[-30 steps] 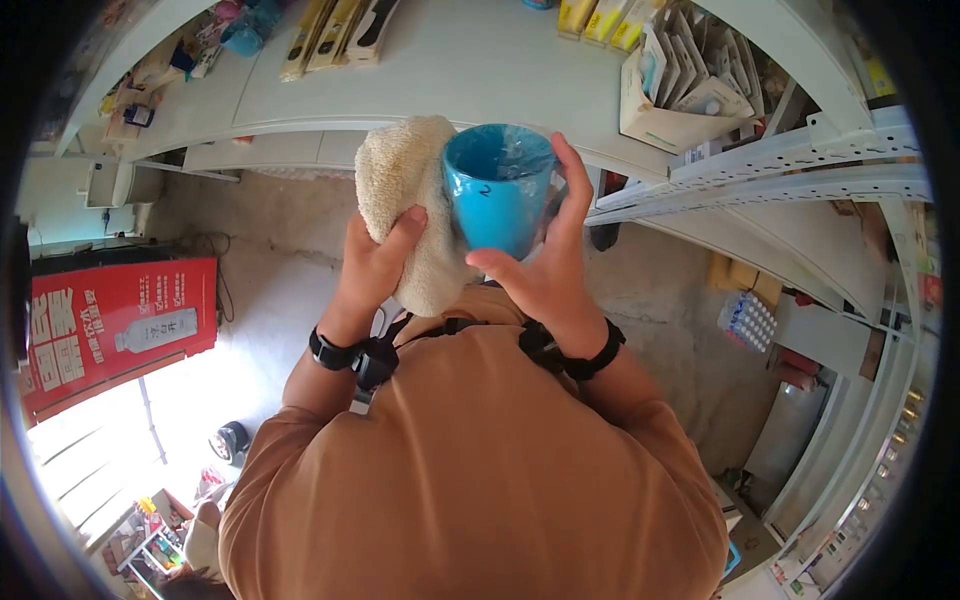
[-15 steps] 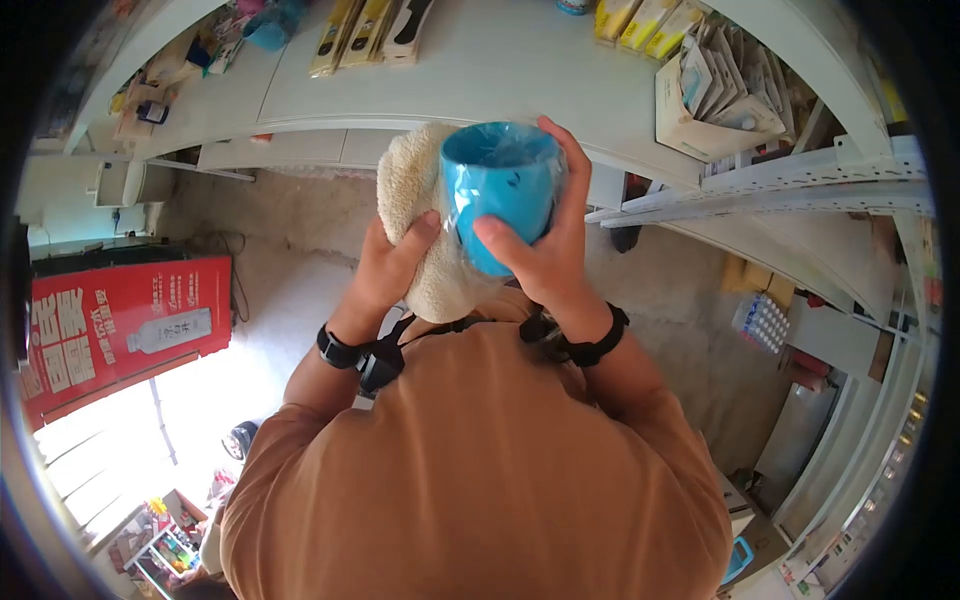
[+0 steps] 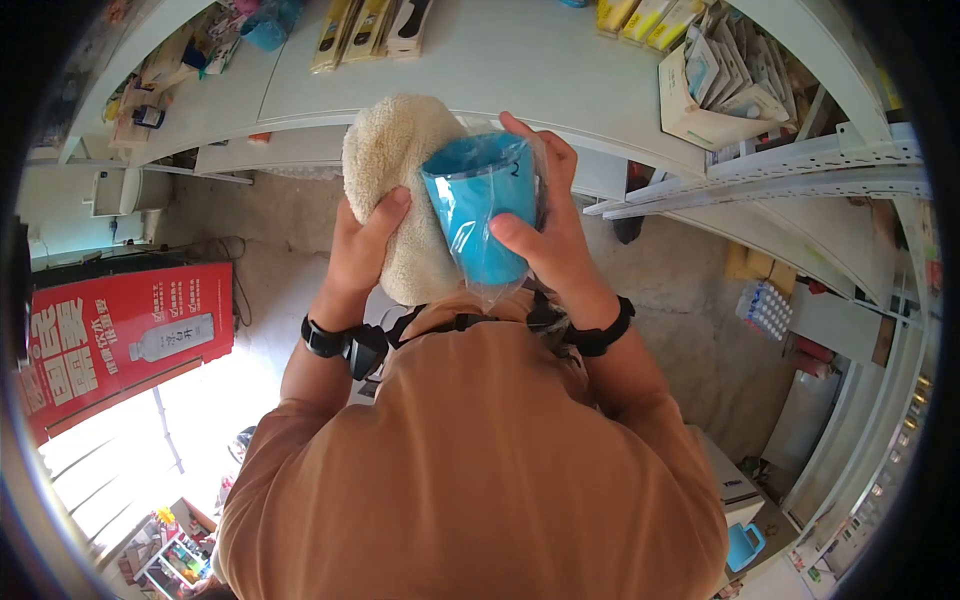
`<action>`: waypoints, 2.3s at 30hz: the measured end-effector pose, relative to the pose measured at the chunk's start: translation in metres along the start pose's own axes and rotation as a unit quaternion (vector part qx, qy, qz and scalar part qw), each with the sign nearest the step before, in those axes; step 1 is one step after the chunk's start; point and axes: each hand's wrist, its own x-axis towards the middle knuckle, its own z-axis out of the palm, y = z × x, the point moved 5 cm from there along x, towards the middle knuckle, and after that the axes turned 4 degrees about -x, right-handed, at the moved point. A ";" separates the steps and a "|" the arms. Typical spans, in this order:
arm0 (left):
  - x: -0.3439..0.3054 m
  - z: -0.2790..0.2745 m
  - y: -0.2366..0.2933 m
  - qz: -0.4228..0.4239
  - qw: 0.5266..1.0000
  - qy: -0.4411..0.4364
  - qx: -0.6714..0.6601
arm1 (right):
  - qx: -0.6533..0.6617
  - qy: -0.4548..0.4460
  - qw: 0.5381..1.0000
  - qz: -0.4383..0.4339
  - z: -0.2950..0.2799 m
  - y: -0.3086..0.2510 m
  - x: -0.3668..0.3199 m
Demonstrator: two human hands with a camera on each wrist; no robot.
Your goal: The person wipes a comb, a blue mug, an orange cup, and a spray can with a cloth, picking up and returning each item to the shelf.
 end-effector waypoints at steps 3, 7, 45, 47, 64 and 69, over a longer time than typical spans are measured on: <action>-0.005 -0.001 0.003 0.015 0.999 0.024 -0.034 | 0.048 0.029 0.998 0.032 0.009 -0.014 -0.004; -0.009 0.001 0.006 0.065 0.990 0.024 0.122 | 0.117 0.065 0.990 0.032 0.017 -0.023 -0.011; -0.018 -0.001 -0.078 -0.238 0.910 0.010 -0.339 | -0.066 0.137 0.976 -0.155 0.034 -0.016 0.002; -0.015 -0.009 -0.061 -0.209 0.941 0.039 -0.262 | -0.041 0.135 0.982 -0.124 0.031 -0.007 0.002; -0.018 -0.091 -0.050 -0.082 0.971 0.117 -0.190 | -0.009 -0.040 0.999 0.010 0.083 0.007 0.014; -0.015 -0.118 -0.053 -0.093 0.977 0.117 -0.155 | -0.007 0.014 0.994 0.104 0.094 0.020 0.019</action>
